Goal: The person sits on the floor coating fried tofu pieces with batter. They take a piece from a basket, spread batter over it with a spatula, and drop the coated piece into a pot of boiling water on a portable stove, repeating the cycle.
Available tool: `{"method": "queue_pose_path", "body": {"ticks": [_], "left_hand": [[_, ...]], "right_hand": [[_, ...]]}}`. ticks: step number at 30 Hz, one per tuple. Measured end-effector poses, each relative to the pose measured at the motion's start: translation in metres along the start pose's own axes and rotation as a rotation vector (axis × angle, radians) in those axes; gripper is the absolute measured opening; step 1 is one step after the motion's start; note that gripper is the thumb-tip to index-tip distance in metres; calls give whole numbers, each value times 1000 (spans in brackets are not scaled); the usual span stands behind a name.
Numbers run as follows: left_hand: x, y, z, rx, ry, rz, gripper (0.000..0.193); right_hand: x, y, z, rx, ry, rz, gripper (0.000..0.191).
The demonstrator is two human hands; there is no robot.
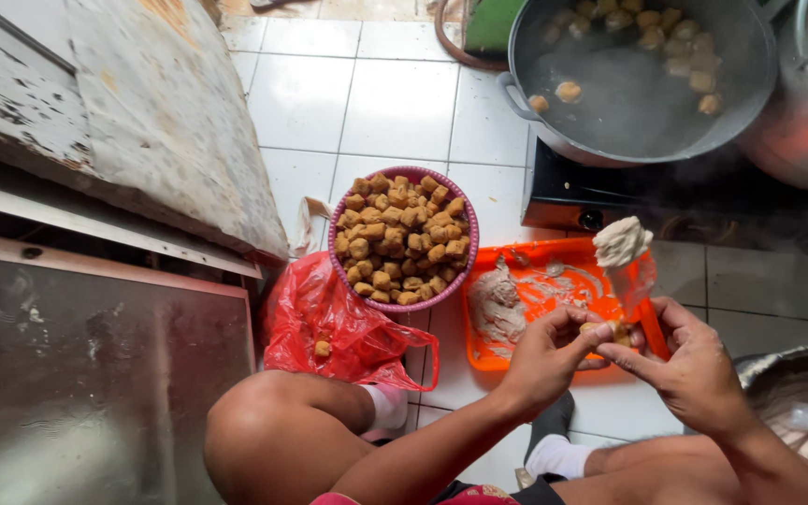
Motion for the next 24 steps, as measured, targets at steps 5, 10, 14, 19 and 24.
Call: {"method": "queue_pose_path", "body": {"ticks": [5, 10, 14, 19, 24], "left_hand": [[-6, -7, -4, 153, -193, -17, 17], [-2, -3, -10, 279, -339, 138, 17], [0, -2, -10, 92, -224, 203, 27], [-6, 12, 10, 78, -83, 3, 23], [-3, 29, 53, 105, 208, -92, 19]], "right_hand": [[1, 2, 9, -189, -22, 50, 27], [7, 15, 11, -230, 2, -82, 32], [6, 9, 15, -100, 42, -44, 26], [9, 3, 12, 107, 80, 76, 25], [10, 18, -5, -60, -75, -46, 30]]}}
Point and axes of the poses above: each hand's wrist, its own x-axis away from the middle knuckle, its own z-axis out of the back of the hand, y = z × x, the point moved 8 cm from there along -x, towards the middle knuckle, and after that the axes turned 12 degrees about -y, right-handed, at the moved point
